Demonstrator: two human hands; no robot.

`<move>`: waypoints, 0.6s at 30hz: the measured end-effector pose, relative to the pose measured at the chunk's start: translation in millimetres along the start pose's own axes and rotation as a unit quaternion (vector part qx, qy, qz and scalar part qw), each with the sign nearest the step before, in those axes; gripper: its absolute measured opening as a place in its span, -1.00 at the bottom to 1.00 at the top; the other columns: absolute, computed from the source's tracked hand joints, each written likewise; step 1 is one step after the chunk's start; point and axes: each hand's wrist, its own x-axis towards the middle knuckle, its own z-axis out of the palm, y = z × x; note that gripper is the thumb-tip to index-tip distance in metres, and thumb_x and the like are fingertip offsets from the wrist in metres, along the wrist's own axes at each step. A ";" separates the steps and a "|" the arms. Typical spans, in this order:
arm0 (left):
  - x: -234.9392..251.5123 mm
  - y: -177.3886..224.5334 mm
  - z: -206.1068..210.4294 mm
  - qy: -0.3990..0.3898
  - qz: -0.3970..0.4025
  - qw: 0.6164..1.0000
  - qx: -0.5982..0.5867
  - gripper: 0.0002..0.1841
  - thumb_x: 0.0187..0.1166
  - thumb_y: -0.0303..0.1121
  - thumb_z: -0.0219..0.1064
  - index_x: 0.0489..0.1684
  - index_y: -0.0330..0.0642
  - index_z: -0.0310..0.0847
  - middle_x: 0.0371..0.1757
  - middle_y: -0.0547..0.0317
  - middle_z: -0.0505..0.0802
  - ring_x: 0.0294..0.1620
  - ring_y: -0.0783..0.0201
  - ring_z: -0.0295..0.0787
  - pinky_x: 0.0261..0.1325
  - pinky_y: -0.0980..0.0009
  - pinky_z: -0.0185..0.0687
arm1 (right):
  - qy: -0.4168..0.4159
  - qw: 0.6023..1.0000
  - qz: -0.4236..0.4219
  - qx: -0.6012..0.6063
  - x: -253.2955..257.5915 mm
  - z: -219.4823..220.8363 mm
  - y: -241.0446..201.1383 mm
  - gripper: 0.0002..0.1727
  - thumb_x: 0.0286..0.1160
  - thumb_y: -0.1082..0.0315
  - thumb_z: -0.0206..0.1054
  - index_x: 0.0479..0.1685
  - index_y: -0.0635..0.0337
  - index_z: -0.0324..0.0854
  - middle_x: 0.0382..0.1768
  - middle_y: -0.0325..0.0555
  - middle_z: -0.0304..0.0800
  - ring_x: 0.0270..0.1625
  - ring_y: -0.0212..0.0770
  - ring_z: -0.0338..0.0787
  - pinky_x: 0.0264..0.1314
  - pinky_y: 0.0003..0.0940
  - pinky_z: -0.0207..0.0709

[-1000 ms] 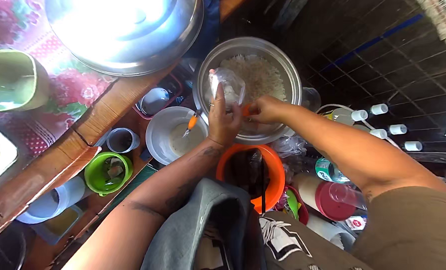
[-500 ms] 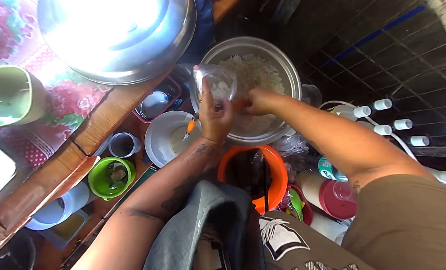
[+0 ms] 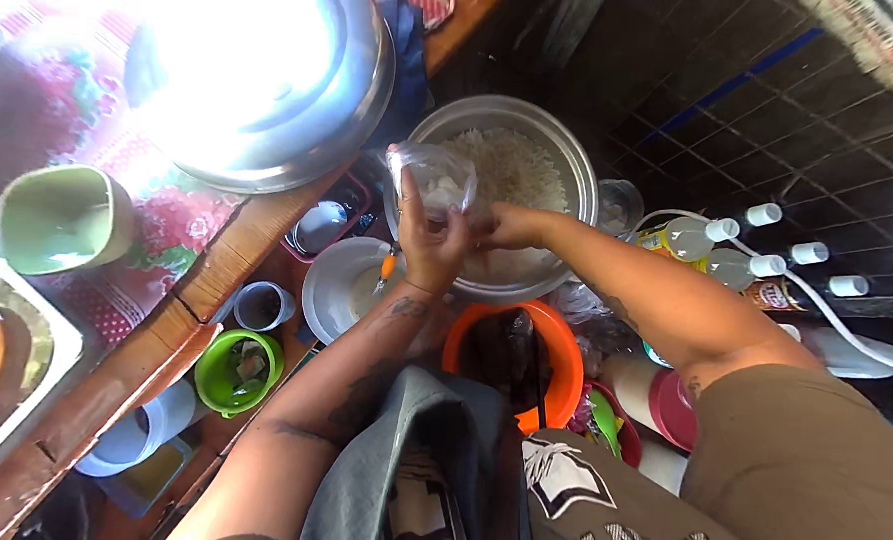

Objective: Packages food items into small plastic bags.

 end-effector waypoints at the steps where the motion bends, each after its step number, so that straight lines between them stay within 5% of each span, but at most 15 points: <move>1: 9.4 9.4 2.3 -0.015 -0.007 1.000 -0.010 -0.02 0.36 -0.71 0.29 0.80 -0.61 -0.37 0.43 -0.35 0.58 -0.09 0.26 0.84 -0.02 0.27 0.86 | -0.001 1.000 -0.006 0.015 -6.9 -6.1 1.7 -0.73 0.64 0.31 0.40 -0.31 0.40 0.74 -0.45 -0.03 0.68 -0.36 -0.24 0.60 -0.13 -0.18 0.52; 3: 31.5 33.4 5.4 -0.062 -0.018 0.998 -0.017 0.01 0.35 -0.71 0.32 0.80 -0.59 -0.39 0.25 -0.28 0.72 -0.31 0.32 0.81 -0.16 0.29 0.86 | 0.032 0.994 -0.055 0.086 -23.1 -11.3 24.9 -0.65 0.62 0.24 0.37 -0.50 0.31 0.67 -0.58 -0.21 0.62 -0.47 -0.39 0.57 -0.28 -0.34 0.53; 5: 61.3 58.9 0.9 -0.129 -0.051 0.990 -0.002 0.02 0.36 -0.69 0.34 0.84 -0.51 -0.36 0.55 -0.33 0.50 -0.29 0.34 0.81 -0.18 0.33 0.87 | 0.116 0.976 -0.082 0.165 -42.8 -10.8 48.5 -0.60 0.53 0.12 0.39 -0.67 0.09 0.56 -0.64 -0.37 0.65 -0.52 -0.51 0.66 -0.36 -0.45 0.64; 6: 77.0 71.2 -3.0 -0.156 -0.074 0.985 0.010 0.04 0.33 -0.69 0.35 0.86 -0.46 -0.35 0.64 -0.31 0.43 -0.29 0.35 0.81 -0.21 0.35 0.87 | 0.162 0.966 -0.053 0.193 -59.3 -12.1 46.9 -0.62 0.56 0.15 0.38 -0.62 0.13 0.55 -0.59 -0.29 0.68 -0.47 -0.45 0.71 -0.31 -0.38 0.70; 9: 118.0 101.5 -16.8 -0.232 -0.182 0.953 0.061 0.15 0.18 -0.73 0.39 0.92 -0.23 -0.29 0.69 -0.14 0.44 -0.28 0.26 0.87 -0.26 0.27 0.89 | 0.292 0.888 0.041 0.354 -110.2 -16.0 17.2 -0.74 0.80 0.31 0.13 0.04 0.37 0.60 -0.14 -0.02 0.77 -0.14 -0.21 0.82 0.01 -0.20 0.78; 12: 139.6 113.1 -22.8 -0.305 -0.275 0.909 0.070 0.19 0.11 -0.82 0.38 0.94 -0.09 -0.23 0.66 -0.16 0.46 -0.11 0.10 0.89 -0.17 0.15 0.92 | 0.399 0.778 -0.062 0.481 -137.9 -12.1 -7.5 -0.68 0.67 0.23 -0.08 0.00 0.11 0.58 -0.15 -0.14 0.83 -0.12 -0.19 0.86 0.02 -0.15 0.79; 15: 142.6 115.1 -16.8 -0.357 -0.314 0.878 0.065 0.18 0.13 -0.83 0.37 0.94 -0.06 -0.19 0.59 -0.17 0.54 -0.13 0.10 0.89 -0.15 0.19 0.90 | 0.469 0.737 -0.152 0.461 -142.3 -8.3 -42.2 -0.70 0.73 0.23 -0.10 0.02 0.07 0.55 -0.10 -0.19 0.80 -0.06 -0.21 0.85 0.06 -0.11 0.78; 18: 137.2 121.3 -5.5 -0.390 -0.320 0.862 0.044 0.14 0.10 -0.84 0.39 0.89 -0.10 -0.10 0.48 -0.19 0.62 -0.08 0.09 0.89 -0.10 0.19 0.90 | 0.529 0.780 -0.145 0.301 -129.1 2.1 -78.5 -0.79 0.68 0.29 0.10 -0.16 0.17 0.62 -0.24 -0.23 0.75 -0.18 -0.31 0.80 0.00 -0.18 0.80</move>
